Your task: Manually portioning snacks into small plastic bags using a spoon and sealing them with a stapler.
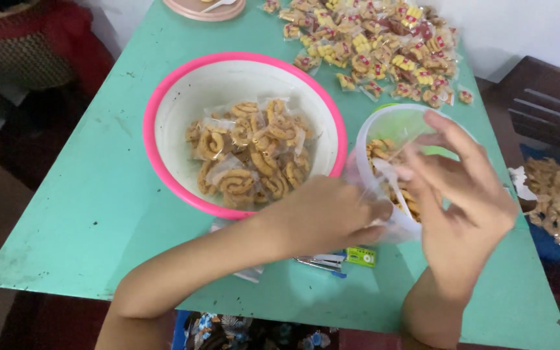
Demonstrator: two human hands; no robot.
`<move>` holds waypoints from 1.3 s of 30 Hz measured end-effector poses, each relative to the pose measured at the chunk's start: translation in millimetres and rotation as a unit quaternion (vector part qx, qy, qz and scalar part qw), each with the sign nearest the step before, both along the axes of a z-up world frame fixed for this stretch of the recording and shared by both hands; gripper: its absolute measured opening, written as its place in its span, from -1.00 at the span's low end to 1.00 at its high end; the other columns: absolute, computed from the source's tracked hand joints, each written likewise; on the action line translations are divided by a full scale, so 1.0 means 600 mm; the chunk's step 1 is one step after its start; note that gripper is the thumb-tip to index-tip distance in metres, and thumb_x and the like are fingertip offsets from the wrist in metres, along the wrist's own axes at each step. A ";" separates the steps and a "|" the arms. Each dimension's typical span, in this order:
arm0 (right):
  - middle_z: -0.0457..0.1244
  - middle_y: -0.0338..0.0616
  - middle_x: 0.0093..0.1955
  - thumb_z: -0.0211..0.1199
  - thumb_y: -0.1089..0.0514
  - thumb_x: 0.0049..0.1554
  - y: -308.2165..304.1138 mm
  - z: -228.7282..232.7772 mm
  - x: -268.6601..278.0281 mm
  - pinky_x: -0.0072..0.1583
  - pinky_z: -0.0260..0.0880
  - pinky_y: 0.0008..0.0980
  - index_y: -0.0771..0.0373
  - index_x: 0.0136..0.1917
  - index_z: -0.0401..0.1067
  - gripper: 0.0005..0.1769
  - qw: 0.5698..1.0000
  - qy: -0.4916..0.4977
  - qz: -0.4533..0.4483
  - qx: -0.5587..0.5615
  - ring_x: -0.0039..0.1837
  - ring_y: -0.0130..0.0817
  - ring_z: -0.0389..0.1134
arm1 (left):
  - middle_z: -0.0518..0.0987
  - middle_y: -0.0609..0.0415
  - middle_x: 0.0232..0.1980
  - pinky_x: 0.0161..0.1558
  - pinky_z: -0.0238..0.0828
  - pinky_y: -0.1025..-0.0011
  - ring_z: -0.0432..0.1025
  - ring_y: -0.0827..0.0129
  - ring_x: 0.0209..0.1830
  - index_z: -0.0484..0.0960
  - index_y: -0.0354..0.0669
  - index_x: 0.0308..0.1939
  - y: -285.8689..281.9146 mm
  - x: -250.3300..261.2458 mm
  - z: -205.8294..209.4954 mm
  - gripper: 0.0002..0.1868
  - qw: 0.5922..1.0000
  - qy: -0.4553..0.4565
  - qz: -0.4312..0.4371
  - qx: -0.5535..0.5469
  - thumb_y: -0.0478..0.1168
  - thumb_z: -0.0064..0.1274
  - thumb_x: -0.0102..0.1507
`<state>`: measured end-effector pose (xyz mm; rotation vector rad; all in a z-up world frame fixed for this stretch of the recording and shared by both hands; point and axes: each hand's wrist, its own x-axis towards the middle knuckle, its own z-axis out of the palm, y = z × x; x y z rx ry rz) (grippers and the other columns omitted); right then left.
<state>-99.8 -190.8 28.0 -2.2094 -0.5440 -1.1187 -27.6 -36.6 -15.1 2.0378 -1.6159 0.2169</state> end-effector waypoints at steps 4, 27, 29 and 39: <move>0.36 0.43 0.18 0.23 0.50 0.39 -0.033 -0.003 0.003 0.31 0.61 -0.04 0.58 0.21 0.46 -0.87 0.999 -0.027 -0.008 0.036 0.25 0.19 0.49 | 0.61 0.13 -0.31 -0.57 0.39 -0.07 0.56 0.02 -0.38 0.69 0.07 -0.08 0.038 0.016 0.069 -0.69 0.998 0.008 0.062 -0.031 -0.06 -0.21 0.44; 0.40 0.09 0.21 0.26 0.31 0.21 -0.024 -0.003 0.042 0.27 0.61 -0.27 0.27 0.38 0.30 -0.52 0.985 0.086 0.017 0.151 0.16 -0.21 0.51 | 0.79 0.18 -0.28 -0.24 0.60 0.55 0.65 0.54 -0.35 0.82 -0.06 -0.23 0.051 0.078 0.056 -0.88 0.931 0.176 0.092 -0.306 -0.16 0.29 0.20; 0.40 0.09 0.20 0.26 0.33 0.21 -0.033 -0.007 0.041 0.26 0.62 -0.27 0.27 0.37 0.31 -0.54 0.987 0.081 0.029 0.138 0.20 -0.18 0.51 | 0.78 0.19 -0.30 -0.25 0.59 0.55 0.63 0.54 -0.37 0.82 -0.05 -0.26 0.049 0.077 0.053 -0.88 0.932 0.184 0.087 -0.298 -0.15 0.30 0.19; 0.46 -0.08 0.10 0.32 0.29 0.17 -0.046 0.005 0.037 0.21 0.69 -0.41 0.26 0.15 0.54 -0.75 0.992 0.109 0.057 0.022 0.13 -0.31 0.56 | 0.71 0.08 -0.24 -0.20 0.55 0.36 0.62 0.27 -0.27 0.71 -0.19 -0.19 0.073 0.083 0.066 -0.86 0.977 0.040 0.006 -0.209 -0.19 0.20 0.28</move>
